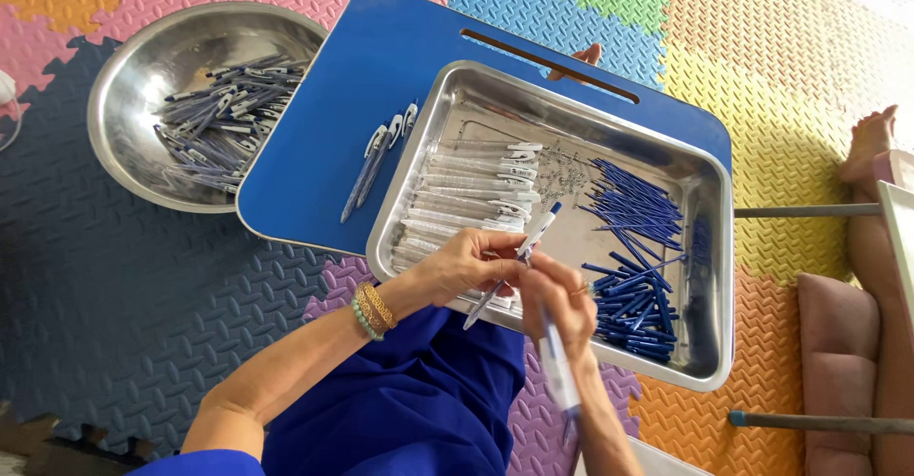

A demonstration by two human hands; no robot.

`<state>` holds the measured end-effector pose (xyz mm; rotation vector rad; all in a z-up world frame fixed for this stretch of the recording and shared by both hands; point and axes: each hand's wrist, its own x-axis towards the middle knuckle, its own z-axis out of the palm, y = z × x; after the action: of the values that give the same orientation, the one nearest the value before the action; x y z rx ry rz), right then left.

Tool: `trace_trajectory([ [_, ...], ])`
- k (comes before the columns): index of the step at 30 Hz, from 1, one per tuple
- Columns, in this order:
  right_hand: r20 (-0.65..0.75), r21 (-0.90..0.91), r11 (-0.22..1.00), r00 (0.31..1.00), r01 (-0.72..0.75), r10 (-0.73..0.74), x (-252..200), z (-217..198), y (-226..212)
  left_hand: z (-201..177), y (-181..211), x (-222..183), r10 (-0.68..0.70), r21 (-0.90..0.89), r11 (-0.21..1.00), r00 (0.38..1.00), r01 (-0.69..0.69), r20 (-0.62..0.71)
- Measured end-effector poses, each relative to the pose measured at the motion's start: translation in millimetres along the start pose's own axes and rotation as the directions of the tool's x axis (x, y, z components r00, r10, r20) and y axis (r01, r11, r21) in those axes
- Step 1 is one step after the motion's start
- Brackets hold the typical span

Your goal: The person assembles ballpoint pens by inserting the ink refill and spring into the pen body, then attaching the cap and clip.

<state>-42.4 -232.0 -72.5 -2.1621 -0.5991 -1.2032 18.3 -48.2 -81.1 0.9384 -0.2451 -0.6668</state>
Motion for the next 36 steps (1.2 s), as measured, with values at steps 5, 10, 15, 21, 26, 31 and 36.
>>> trace_trajectory([
  [5,0.058,0.142,0.905,0.916,-0.4,0.396,61.0,-40.8,-21.7,2.7,10.2,-1.0,-0.034,0.084,0.996,0.996,0.027,0.079],
  [10,0.26,0.286,0.727,0.781,-0.624,0.568,79.7,-48.9,-6.1,6.0,16.0,0.1,-0.048,0.16,0.987,0.988,0.024,0.149],
  [15,0.329,0.434,0.572,0.713,-0.697,0.619,55.0,-40.9,17.8,4.7,14.1,4.0,-0.055,0.216,0.976,0.977,0.01,0.205],
  [21,0.076,0.45,0.53,0.622,-0.719,0.78,65.5,-59.2,48.1,1.9,9.1,1.2,-0.084,0.248,0.968,0.981,0.039,0.175],
  [26,0.026,0.489,0.465,0.545,-0.738,0.838,51.2,-96.4,79.4,-2.6,10.6,1.6,-0.115,0.271,0.961,0.977,0.063,0.18],
  [31,0.05,0.442,0.454,0.526,-0.774,0.849,26.9,-128.7,95.6,-5.1,20.5,-1.0,-0.156,0.297,0.95,0.97,0.096,0.186],
  [36,0.226,-0.431,0.49,0.435,-0.758,0.871,11.1,-157.1,89.9,-5.1,24.1,1.1,-0.176,0.338,0.936,0.963,0.1,0.202],
])
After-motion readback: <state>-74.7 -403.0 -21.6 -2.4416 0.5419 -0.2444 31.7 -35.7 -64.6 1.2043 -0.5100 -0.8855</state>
